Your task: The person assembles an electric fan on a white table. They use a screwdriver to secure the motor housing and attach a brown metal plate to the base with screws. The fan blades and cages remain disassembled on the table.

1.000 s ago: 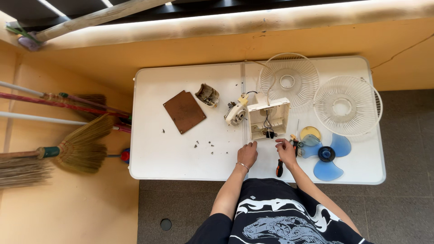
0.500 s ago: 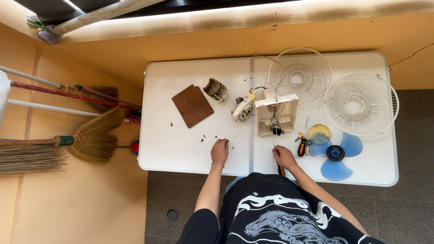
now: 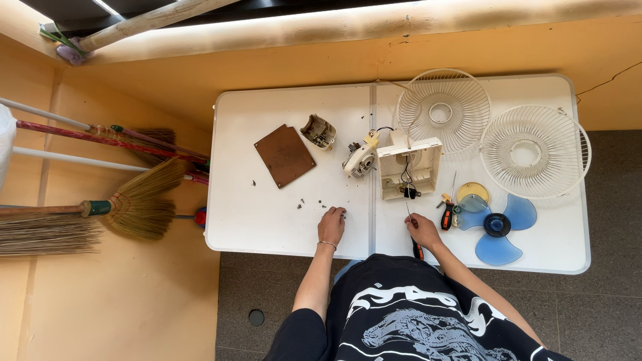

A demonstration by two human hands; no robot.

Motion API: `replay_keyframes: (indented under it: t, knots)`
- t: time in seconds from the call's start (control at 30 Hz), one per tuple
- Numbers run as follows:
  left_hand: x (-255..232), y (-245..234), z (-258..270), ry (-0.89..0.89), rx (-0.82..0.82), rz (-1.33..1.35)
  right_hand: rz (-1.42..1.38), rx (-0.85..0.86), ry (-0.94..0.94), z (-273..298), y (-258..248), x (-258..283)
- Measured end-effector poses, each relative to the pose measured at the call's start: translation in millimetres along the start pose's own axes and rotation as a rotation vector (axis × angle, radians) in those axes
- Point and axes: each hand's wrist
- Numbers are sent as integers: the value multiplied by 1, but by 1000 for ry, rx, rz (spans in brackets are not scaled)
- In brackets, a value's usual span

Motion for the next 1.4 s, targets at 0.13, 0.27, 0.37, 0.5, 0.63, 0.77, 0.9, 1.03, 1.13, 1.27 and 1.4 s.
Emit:
replay_keyframes:
  t: [0.13, 0.27, 0.37, 0.5, 0.63, 0.77, 0.9, 1.03, 1.13, 1.27, 1.4]
  knots:
    - [0, -1, 0, -11, 28, -12, 10, -10, -6, 0, 1, 0]
    - [1, 2, 0, 22, 40, -37, 128, -33, -13, 2, 2, 1]
    - [2, 6, 0, 46, 40, -77, 303, -66, -53, 3, 1, 1]
    - [2, 8, -2, 72, -1, -89, 363, -106, -179, 6, -2, -1]
    - [1, 4, -3, 86, 3, -84, 388, -120, -176, 12, 0, -4]
    - [-4, 0, -1, 63, 7, -54, 447, -87, -89, 16, -1, -9]
    - [-4, -2, -1, 64, -13, -53, 466, -103, -18, 20, 4, -12]
    - [-3, 2, -2, 57, -1, -53, 433, -221, 77, 21, 0, -14]
    - [0, 5, -2, 61, -4, -51, 406, -299, 166, 19, -9, -14]
    - [4, 9, -5, 64, -2, -56, 363, -422, 144, 7, -25, -10]
    - [5, 13, -4, 58, 22, -73, 396, -456, 95, -17, -50, -4]
Point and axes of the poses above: each hand's wrist, its own z-axis away from the middle knuckle, its own y-axis out of the palm, x = y × z, and after that the axes turned 10 degrees about y, right-handed
